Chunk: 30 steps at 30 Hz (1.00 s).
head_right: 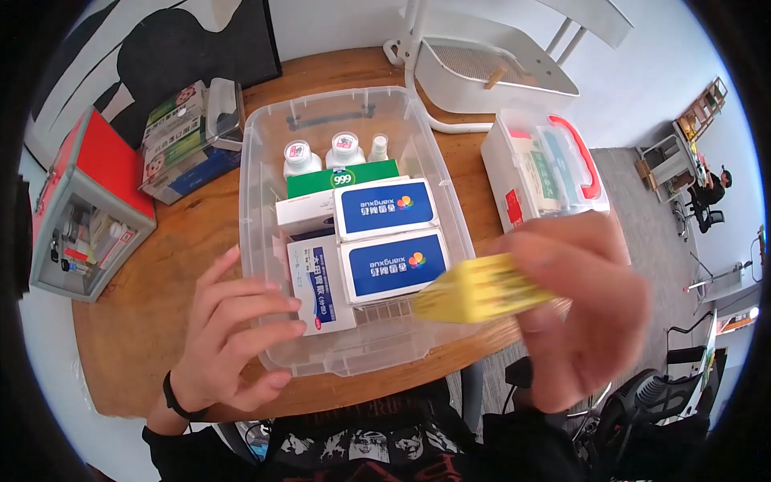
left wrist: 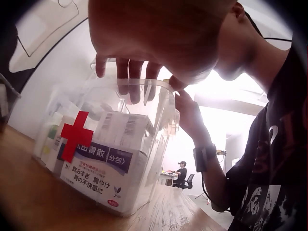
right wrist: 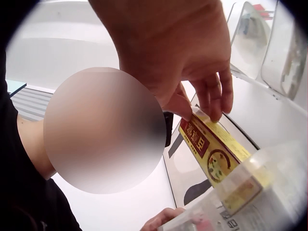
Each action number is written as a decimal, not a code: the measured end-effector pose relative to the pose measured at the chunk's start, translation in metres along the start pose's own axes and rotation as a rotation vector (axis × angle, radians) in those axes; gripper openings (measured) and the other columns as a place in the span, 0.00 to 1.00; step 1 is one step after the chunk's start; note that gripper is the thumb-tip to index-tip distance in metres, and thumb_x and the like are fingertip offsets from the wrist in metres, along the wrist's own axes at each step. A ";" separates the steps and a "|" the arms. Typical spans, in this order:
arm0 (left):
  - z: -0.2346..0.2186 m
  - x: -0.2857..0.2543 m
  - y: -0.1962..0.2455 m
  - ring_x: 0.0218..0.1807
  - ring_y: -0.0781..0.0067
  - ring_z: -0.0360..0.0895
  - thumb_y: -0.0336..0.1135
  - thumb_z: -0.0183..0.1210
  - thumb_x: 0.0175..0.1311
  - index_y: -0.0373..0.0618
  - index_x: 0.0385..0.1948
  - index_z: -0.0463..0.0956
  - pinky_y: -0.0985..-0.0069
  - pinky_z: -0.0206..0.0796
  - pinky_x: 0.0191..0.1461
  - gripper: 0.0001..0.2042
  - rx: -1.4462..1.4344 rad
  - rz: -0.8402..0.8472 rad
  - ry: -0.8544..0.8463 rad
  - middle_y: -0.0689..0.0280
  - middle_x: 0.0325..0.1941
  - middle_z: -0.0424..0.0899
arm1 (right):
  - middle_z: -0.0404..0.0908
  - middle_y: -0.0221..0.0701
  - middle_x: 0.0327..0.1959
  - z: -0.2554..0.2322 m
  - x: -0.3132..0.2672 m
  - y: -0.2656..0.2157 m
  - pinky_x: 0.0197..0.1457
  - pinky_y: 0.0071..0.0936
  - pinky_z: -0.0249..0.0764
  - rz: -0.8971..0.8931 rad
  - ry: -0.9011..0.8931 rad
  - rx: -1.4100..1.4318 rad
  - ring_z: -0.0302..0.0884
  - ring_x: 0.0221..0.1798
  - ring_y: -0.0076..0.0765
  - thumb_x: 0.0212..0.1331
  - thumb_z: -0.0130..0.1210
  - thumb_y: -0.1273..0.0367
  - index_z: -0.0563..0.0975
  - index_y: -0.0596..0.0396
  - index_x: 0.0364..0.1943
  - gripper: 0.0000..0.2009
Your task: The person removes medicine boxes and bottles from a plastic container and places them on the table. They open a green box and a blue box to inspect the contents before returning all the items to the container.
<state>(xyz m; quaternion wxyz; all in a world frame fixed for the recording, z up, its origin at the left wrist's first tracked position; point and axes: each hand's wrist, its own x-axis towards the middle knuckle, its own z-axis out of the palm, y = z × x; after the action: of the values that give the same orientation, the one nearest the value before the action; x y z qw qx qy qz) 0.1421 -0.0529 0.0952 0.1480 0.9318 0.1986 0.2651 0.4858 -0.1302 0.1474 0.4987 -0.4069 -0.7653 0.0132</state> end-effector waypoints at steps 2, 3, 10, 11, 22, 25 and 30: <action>0.004 -0.002 -0.003 0.66 0.59 0.79 0.53 0.65 0.72 0.58 0.57 0.84 0.35 0.55 0.85 0.18 0.000 0.007 -0.001 0.68 0.61 0.86 | 0.90 0.48 0.46 0.014 0.007 0.001 0.46 0.35 0.79 0.032 -0.062 0.036 0.87 0.44 0.40 0.66 0.60 0.75 0.81 0.61 0.55 0.14; 0.004 -0.003 -0.005 0.65 0.61 0.79 0.55 0.66 0.72 0.59 0.57 0.84 0.35 0.54 0.85 0.19 0.006 0.014 -0.006 0.69 0.60 0.86 | 0.91 0.46 0.45 0.017 0.010 -0.002 0.46 0.36 0.79 0.063 -0.108 -0.008 0.87 0.44 0.41 0.64 0.62 0.75 0.83 0.60 0.51 0.12; 0.001 -0.005 -0.016 0.66 0.66 0.77 0.70 0.63 0.71 0.64 0.57 0.86 0.36 0.50 0.85 0.26 -0.027 0.059 -0.076 0.75 0.61 0.86 | 0.89 0.37 0.40 0.011 0.006 0.026 0.50 0.45 0.80 0.094 -0.162 0.089 0.82 0.40 0.40 0.48 0.65 0.67 0.84 0.53 0.46 0.17; -0.003 -0.004 -0.017 0.66 0.66 0.77 0.70 0.62 0.71 0.64 0.57 0.87 0.36 0.50 0.84 0.26 -0.065 0.047 -0.094 0.75 0.60 0.86 | 0.87 0.35 0.39 0.009 0.006 0.028 0.50 0.46 0.80 0.092 -0.167 0.068 0.82 0.40 0.40 0.49 0.66 0.66 0.84 0.52 0.44 0.16; -0.014 0.001 -0.053 0.75 0.49 0.66 0.63 0.68 0.71 0.52 0.64 0.82 0.47 0.53 0.84 0.30 -0.632 -0.126 0.028 0.54 0.72 0.68 | 0.80 0.41 0.62 0.055 -0.068 0.044 0.76 0.59 0.67 0.297 0.087 -0.077 0.72 0.74 0.55 0.75 0.45 0.38 0.85 0.45 0.51 0.29; -0.011 0.006 -0.045 0.79 0.48 0.60 0.66 0.69 0.70 0.49 0.72 0.76 0.49 0.47 0.87 0.38 -0.633 -0.195 -0.050 0.53 0.76 0.64 | 0.76 0.49 0.72 0.069 -0.071 0.045 0.84 0.63 0.56 0.475 0.019 0.069 0.64 0.82 0.65 0.76 0.39 0.34 0.84 0.50 0.57 0.36; -0.008 0.024 -0.029 0.75 0.51 0.72 0.33 0.64 0.70 0.52 0.63 0.85 0.52 0.55 0.86 0.20 -0.392 -0.410 0.109 0.61 0.74 0.80 | 0.74 0.56 0.74 0.092 -0.082 0.020 0.86 0.65 0.52 0.487 0.025 0.031 0.58 0.85 0.72 0.75 0.32 0.37 0.79 0.66 0.64 0.43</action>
<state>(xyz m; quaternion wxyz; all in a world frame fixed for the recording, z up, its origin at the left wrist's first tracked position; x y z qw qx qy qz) 0.1482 -0.0155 0.1009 0.3649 0.8102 0.3354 0.3129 0.4407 -0.1335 0.0304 0.4963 -0.5719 -0.6380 0.1396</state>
